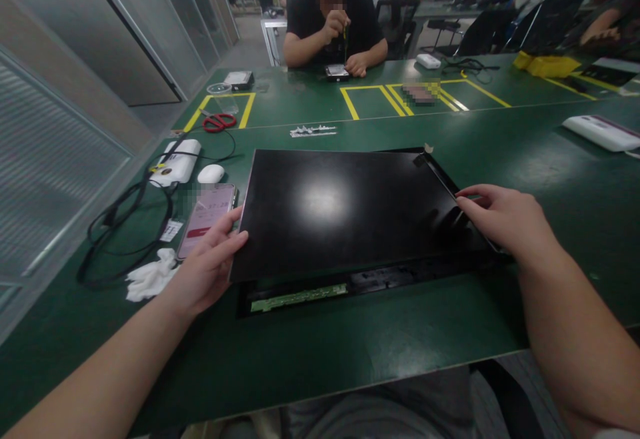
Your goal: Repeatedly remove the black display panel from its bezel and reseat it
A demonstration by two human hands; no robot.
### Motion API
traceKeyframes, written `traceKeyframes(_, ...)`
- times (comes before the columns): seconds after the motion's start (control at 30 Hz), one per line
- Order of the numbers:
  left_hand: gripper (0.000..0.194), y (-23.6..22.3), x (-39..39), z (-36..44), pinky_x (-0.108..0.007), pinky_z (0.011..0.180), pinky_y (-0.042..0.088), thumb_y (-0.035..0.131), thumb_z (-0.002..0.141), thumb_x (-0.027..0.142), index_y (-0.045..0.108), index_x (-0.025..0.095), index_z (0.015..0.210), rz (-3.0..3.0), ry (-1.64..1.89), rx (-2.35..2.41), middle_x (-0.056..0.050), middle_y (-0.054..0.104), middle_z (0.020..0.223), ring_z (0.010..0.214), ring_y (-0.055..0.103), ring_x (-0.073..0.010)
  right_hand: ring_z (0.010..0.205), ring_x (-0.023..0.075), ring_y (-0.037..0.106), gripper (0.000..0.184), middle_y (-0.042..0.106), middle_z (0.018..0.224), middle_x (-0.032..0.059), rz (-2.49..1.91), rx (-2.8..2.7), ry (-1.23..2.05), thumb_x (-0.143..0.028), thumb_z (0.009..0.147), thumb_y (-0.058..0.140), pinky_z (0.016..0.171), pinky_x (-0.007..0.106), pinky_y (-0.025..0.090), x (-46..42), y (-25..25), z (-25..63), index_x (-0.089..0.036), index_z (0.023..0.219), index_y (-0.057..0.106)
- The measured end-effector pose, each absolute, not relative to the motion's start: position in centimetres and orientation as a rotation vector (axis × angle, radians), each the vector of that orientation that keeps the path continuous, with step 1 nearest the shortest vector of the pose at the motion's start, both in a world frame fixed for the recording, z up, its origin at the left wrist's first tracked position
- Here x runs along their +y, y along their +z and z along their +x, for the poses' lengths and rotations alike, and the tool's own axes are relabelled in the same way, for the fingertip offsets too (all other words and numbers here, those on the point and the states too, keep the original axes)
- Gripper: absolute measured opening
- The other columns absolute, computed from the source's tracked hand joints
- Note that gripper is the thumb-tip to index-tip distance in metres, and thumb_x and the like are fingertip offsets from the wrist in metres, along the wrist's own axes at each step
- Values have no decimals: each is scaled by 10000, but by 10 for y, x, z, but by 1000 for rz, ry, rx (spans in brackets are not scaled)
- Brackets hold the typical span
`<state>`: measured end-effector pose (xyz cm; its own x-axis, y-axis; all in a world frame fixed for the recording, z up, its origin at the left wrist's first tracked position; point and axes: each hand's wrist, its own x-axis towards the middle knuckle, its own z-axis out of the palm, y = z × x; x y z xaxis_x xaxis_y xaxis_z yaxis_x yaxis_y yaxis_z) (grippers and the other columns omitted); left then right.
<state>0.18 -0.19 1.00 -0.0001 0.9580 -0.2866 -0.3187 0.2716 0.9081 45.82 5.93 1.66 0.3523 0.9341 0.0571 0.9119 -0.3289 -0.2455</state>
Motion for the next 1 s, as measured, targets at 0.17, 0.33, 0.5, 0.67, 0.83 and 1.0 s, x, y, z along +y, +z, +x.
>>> traceKeyframes(0.17, 906, 11, -1, 1, -209, 652, 673, 1084, 624, 289, 703, 218, 1443, 736, 1137, 1141, -87, 888, 1150, 995, 862, -287, 873, 301, 724, 458, 797, 883, 71, -2376, -1663, 141, -535, 829, 566, 767, 399, 497, 59, 18, 457, -288, 1090, 852)
traceKeyframes(0.33, 957, 11, -1, 0, -271, 786, 707, 1070, 639, 290, 658, 221, 1500, 739, 1138, 1139, -87, 887, 1157, 1075, 845, -312, 881, 304, 738, 440, 804, 881, 66, -2371, -1650, 133, -524, 830, 572, 754, 398, 500, 59, 18, 457, -294, 1073, 857)
traceKeyframes(0.5, 912, 10, -2, 1, -269, 777, 705, 1074, 634, 304, 685, 220, 1454, 743, 1155, 1153, -90, 883, 1171, 1071, 846, -313, 875, 305, 743, 408, 801, 864, 59, -2358, -1638, 126, -519, 828, 591, 768, 404, 513, 58, 17, 460, -302, 1047, 857)
traceKeyframes(0.67, 843, 9, -2, 2, -267, 760, 700, 1080, 629, 305, 710, 213, 1381, 750, 1163, 1157, -90, 887, 1142, 1047, 851, -309, 889, 306, 746, 394, 803, 864, 60, -2365, -1615, 137, -501, 820, 601, 796, 412, 522, 57, 20, 458, -299, 1044, 856)
traceKeyframes(0.83, 861, 5, -1, -1, -297, 744, 709, 1064, 664, 279, 666, 211, 1424, 767, 1136, 1117, -95, 890, 1123, 1007, 860, -314, 949, 332, 766, 398, 818, 873, 59, -2299, -1569, 150, -495, 810, 594, 854, 445, 534, 57, 19, 457, -298, 1039, 854)
traceKeyframes(1.0, 787, 5, -1, -3, -283, 752, 704, 1037, 723, 275, 674, 230, 1420, 784, 1118, 1084, -80, 893, 1101, 970, 867, -292, 969, 333, 775, 386, 821, 874, 64, -2277, -1561, 164, -489, 802, 607, 881, 453, 540, 58, 15, 460, -283, 1018, 852)
